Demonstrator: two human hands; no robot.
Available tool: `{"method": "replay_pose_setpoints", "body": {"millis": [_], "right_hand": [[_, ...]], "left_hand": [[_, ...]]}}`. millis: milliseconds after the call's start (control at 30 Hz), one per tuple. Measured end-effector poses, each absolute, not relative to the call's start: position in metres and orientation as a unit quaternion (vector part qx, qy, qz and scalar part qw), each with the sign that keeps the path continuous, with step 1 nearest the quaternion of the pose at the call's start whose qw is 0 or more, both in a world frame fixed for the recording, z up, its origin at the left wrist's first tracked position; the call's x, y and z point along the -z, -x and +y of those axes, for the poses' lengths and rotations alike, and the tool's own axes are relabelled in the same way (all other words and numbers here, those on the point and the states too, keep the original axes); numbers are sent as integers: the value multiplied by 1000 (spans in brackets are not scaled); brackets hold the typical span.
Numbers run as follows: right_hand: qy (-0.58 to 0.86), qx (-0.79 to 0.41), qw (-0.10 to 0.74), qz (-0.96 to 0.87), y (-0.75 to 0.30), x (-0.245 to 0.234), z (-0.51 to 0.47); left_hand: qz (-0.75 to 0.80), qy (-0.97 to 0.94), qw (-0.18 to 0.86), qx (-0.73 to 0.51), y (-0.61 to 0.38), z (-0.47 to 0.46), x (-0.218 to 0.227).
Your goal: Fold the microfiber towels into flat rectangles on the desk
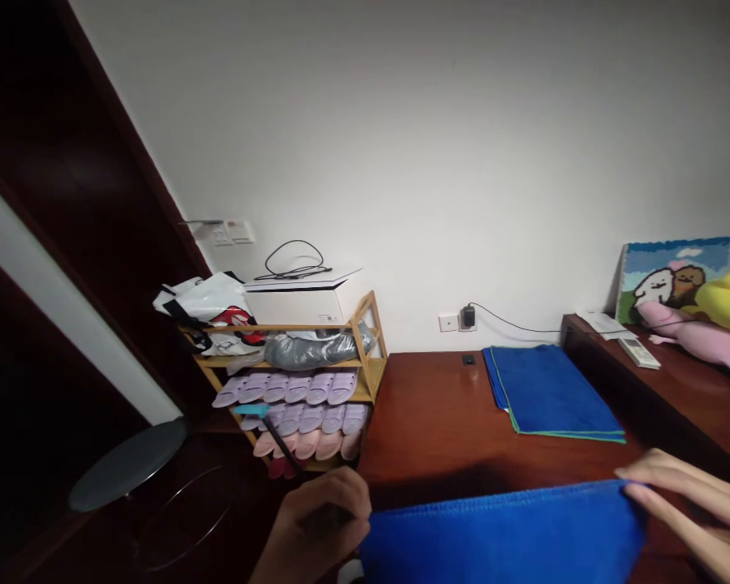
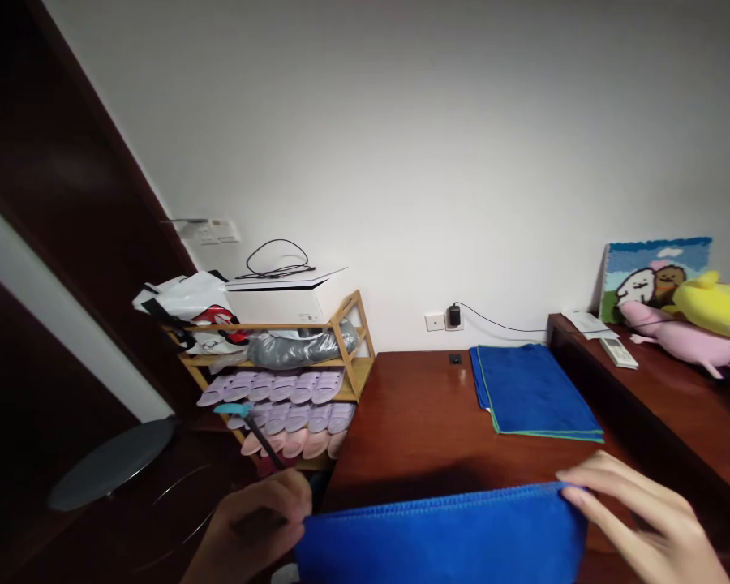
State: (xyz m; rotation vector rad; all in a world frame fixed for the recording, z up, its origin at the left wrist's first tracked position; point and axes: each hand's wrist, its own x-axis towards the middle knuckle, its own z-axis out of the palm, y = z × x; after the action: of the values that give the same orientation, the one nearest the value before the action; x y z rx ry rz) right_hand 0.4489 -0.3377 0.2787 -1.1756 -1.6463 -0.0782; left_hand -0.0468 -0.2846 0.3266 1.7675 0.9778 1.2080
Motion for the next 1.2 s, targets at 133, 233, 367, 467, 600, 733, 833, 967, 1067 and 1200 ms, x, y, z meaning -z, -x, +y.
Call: {"method": "replay_pose_setpoints", "body": {"millis": [133, 233, 367, 467, 600, 733, 833, 967, 1067, 1200], "right_hand": [[505, -60, 493, -706, -425, -287, -257], [538, -145, 433, -709, -404, -265, -166], [605, -174, 335, -701, -362, -211, -47], [660, -159, 302, -669, -320, -161, -9], [729, -94, 264, -624, -267, -73, -51], [784, -32, 164, -598, -236, 4, -120], [778, -38, 124, -615, -245, 23, -135], [684, -95, 118, -714, -290, -4, -101], [563, -141, 104, -808, -322, -30, -66], [583, -110, 126, -795, -332, -30, -50]], "left_hand": [[437, -654, 373, -493, 35, -214, -309], [480, -651, 345, -477, 31, -134, -269], [533, -656, 286, -452, 30, -37, -195], [566, -651, 233, -449, 21, -3, -143], [538, -717, 187, -402, -15, 2, -82], [453, -855, 67, -245, -47, 1, -42], [475, -867, 32, -147, -46, 3, -31], [574, -813, 11, -96, -22, -28, -25], [633, -768, -26, -93, -9, -82, -17], [663, -740, -58, -101, -17, -140, -15]]}}
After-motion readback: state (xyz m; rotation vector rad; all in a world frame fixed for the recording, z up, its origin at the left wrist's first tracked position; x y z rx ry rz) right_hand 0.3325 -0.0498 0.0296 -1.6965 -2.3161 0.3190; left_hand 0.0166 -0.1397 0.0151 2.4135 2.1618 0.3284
